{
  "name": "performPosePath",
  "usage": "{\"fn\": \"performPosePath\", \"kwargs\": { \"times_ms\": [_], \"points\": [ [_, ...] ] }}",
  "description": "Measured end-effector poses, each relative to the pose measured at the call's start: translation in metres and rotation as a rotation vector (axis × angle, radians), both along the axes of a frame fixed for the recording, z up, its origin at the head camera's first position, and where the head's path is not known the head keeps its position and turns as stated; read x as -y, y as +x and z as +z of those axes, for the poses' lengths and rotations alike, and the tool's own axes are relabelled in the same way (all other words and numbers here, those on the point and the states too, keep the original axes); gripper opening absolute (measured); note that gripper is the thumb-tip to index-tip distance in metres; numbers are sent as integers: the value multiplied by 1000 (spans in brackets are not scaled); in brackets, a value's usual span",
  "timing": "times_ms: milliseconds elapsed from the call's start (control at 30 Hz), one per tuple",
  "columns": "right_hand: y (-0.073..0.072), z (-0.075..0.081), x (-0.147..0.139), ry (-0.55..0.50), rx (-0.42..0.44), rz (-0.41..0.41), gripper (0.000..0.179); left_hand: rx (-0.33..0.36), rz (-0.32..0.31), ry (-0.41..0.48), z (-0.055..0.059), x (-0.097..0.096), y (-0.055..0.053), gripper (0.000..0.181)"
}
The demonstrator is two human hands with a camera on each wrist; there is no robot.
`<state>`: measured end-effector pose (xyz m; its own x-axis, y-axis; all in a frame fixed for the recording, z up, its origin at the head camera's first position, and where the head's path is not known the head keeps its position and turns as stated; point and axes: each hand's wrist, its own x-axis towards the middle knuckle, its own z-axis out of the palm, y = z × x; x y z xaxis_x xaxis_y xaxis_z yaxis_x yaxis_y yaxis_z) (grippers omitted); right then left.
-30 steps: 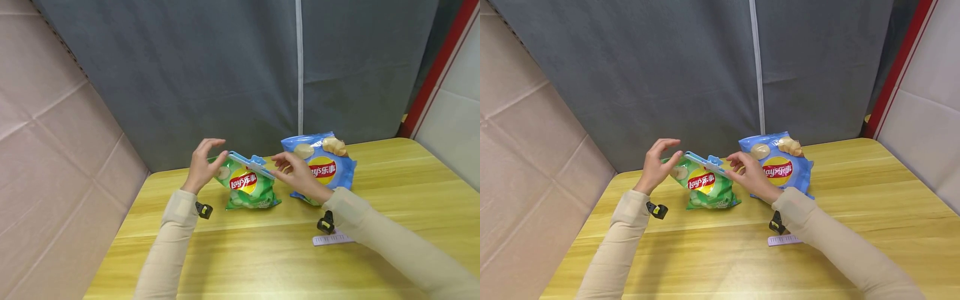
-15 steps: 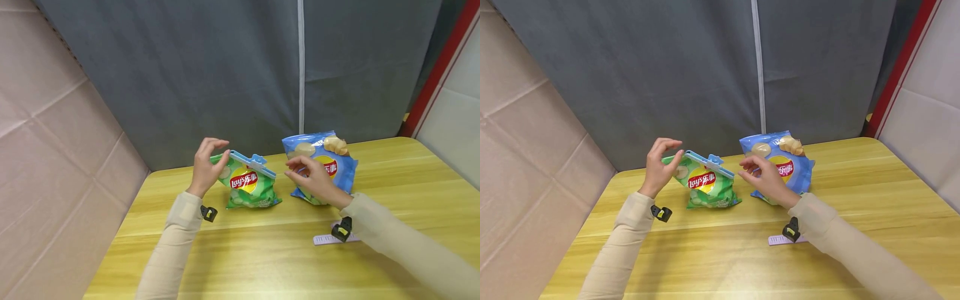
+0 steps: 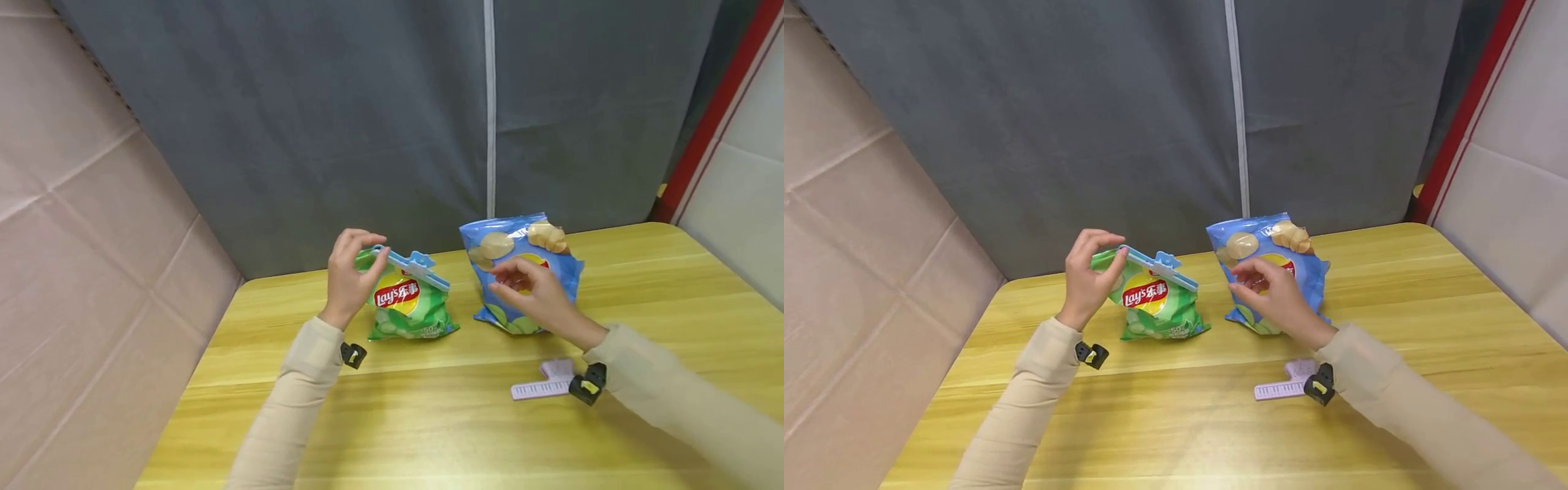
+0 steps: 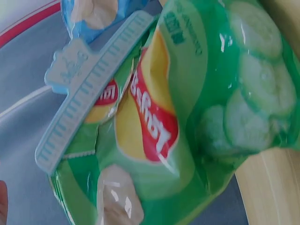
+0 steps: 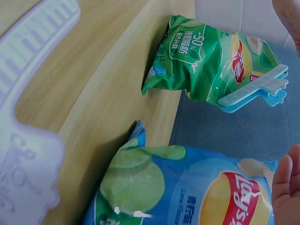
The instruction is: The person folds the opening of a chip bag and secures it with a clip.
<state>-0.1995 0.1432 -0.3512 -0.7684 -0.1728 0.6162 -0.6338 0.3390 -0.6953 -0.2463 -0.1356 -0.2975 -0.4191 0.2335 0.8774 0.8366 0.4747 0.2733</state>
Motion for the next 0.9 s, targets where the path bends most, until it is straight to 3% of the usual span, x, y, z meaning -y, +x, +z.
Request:
{"fn": "performPosePath", "kwargs": {
  "times_ms": [533, 767, 900],
  "points": [
    [21, -2, -32, 12, 101, -65, 21, -68, -90, 15, 2, -29, 9, 12],
    [26, -7, -45, 39, 138, -109, 22, -31, -137, -20, -1, -42, 12, 12],
    [32, -8, -52, 70, 174, -141, 22, -44, -160, -11, -5, -51, 12, 12]
  ]
}}
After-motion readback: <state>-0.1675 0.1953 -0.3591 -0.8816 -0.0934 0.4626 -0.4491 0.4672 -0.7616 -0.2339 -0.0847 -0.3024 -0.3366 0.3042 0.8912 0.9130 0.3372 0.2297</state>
